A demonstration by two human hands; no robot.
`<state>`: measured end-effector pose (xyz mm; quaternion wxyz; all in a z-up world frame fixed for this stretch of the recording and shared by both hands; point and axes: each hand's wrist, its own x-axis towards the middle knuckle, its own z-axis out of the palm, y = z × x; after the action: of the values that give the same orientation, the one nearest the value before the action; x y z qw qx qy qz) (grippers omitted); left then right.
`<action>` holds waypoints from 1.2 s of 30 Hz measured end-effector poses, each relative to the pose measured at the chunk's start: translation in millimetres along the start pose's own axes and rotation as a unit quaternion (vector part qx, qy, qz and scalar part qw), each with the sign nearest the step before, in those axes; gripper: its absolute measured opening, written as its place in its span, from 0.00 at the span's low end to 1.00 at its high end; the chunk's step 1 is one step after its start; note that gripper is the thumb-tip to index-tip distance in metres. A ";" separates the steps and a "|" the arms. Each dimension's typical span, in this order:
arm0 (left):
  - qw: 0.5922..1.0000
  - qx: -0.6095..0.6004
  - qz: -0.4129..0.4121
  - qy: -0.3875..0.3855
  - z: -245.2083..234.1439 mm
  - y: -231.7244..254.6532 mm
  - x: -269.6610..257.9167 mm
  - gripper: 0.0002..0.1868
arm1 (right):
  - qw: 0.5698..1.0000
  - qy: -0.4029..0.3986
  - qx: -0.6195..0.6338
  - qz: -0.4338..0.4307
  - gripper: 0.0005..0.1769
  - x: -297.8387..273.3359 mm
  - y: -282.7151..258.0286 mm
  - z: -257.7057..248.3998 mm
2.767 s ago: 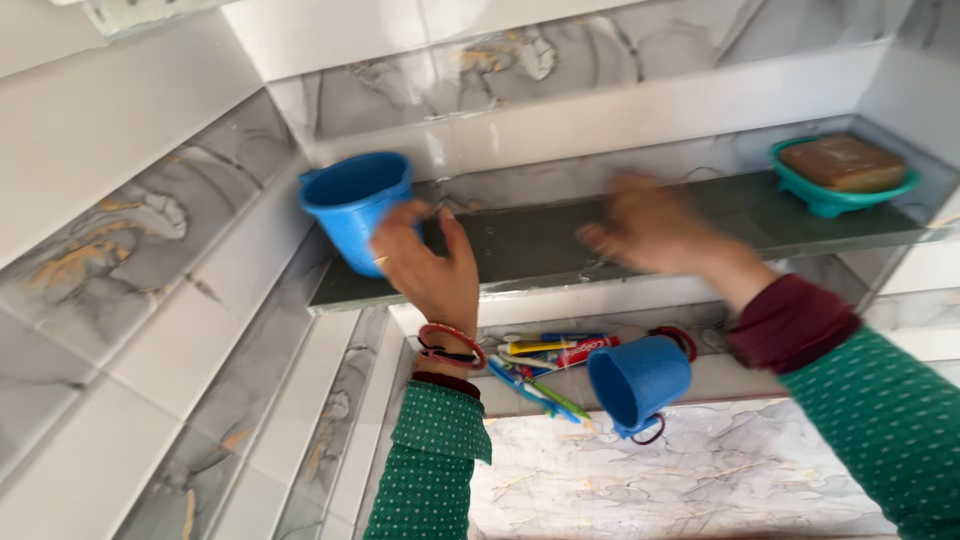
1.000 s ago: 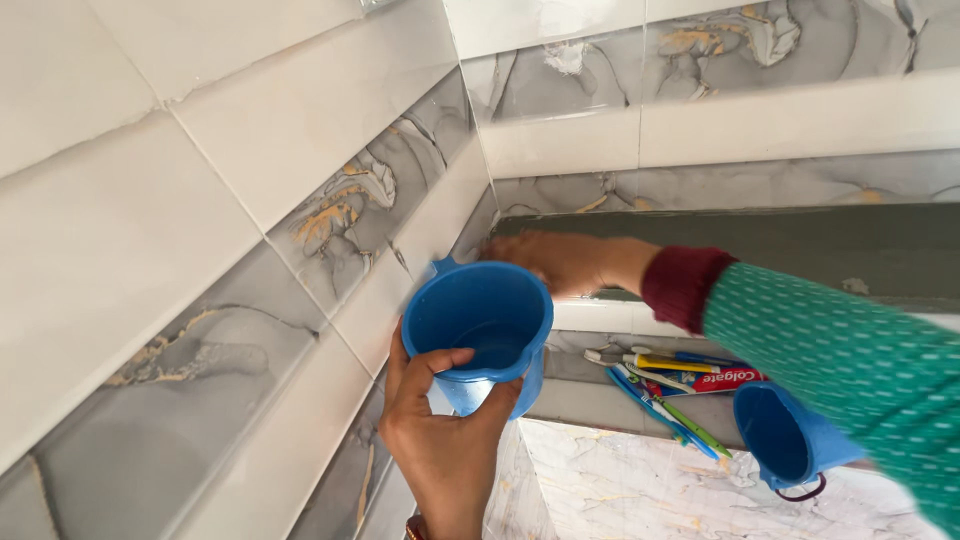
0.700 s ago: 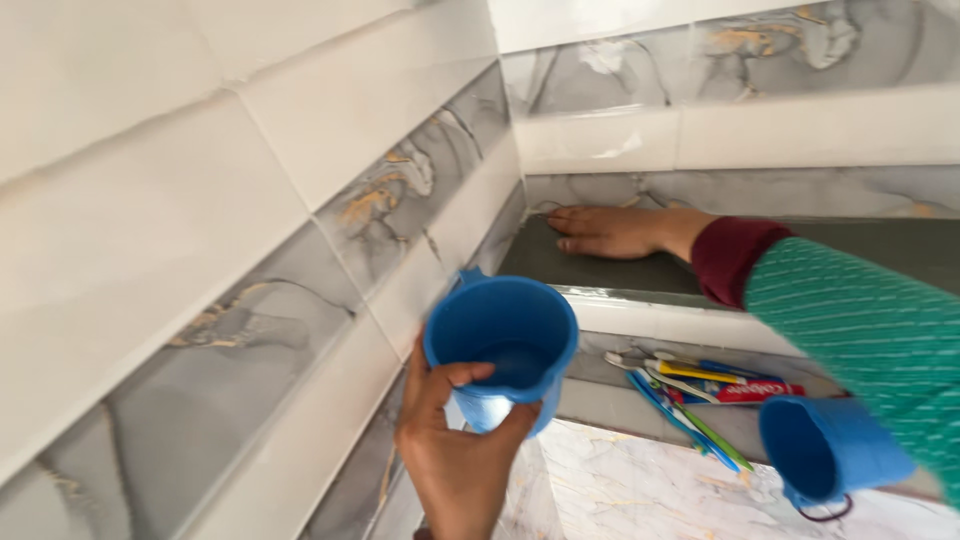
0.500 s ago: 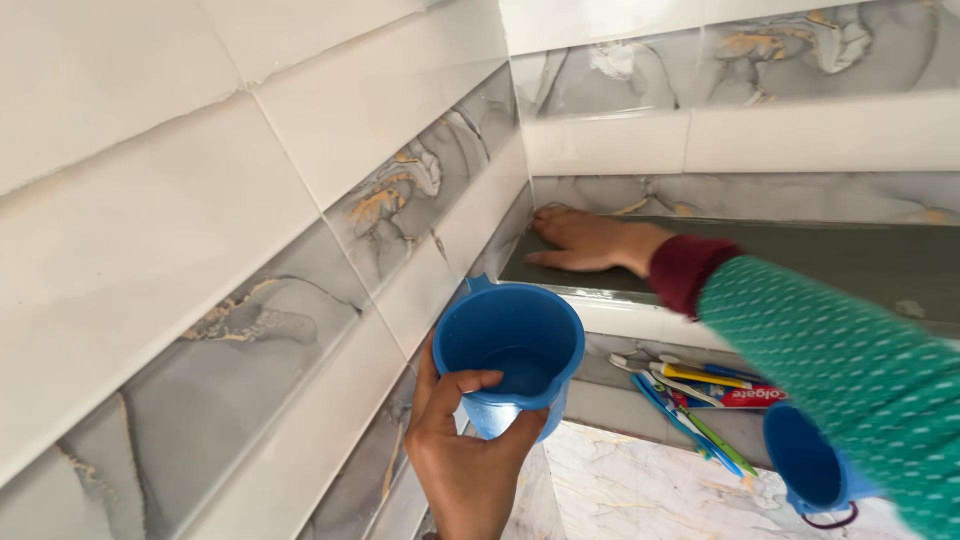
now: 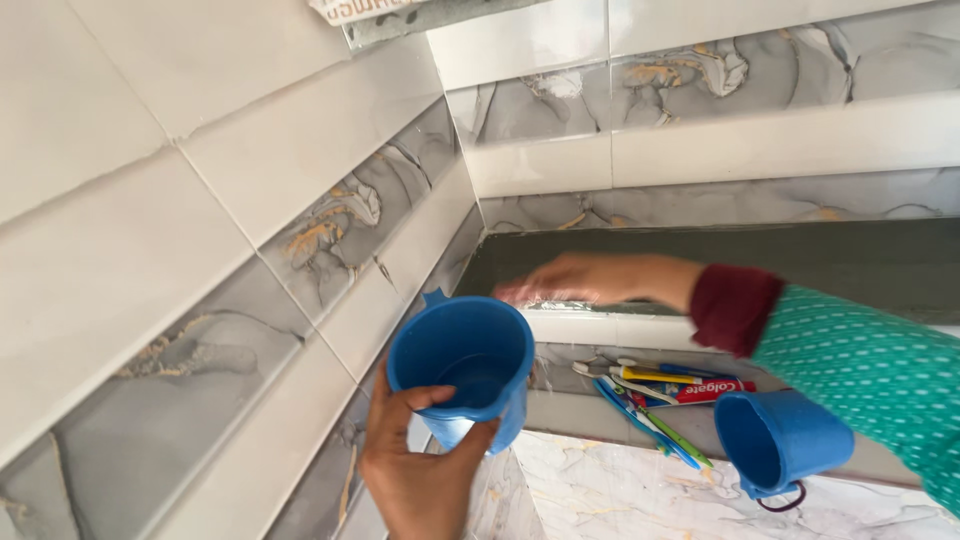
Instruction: The person cleans a bathroom shelf by pouring water from a blue cup and wiping the surface with a cloth. They then organize items on the shelf, including toothbrushes, toothpaste, and a soap dish, placing them into a blue cup and arranging them neatly.
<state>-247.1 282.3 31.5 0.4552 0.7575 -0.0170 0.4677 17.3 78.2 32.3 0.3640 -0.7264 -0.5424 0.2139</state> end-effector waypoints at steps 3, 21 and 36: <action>1.000 0.007 0.016 -0.012 -6.6 3.6 2.2 0.22 | 0.964 0.100 -0.240 0.049 0.33 -27.7 9.4 -24.8; 0.976 -0.184 0.056 -0.099 46.3 50.2 -6.4 0.23 | 0.886 0.299 -0.355 0.008 0.10 -190.8 -25.2 27.9; 0.930 -0.314 0.149 -0.122 224.2 60.5 9.5 0.19 | 0.884 0.258 -0.390 0.008 0.16 -246.0 -7.9 126.5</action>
<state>-113.7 92.5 45.9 0.5891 0.6160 -0.3308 0.4051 -155.7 -115.2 -63.8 0.1766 -0.8436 -0.4629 -0.2070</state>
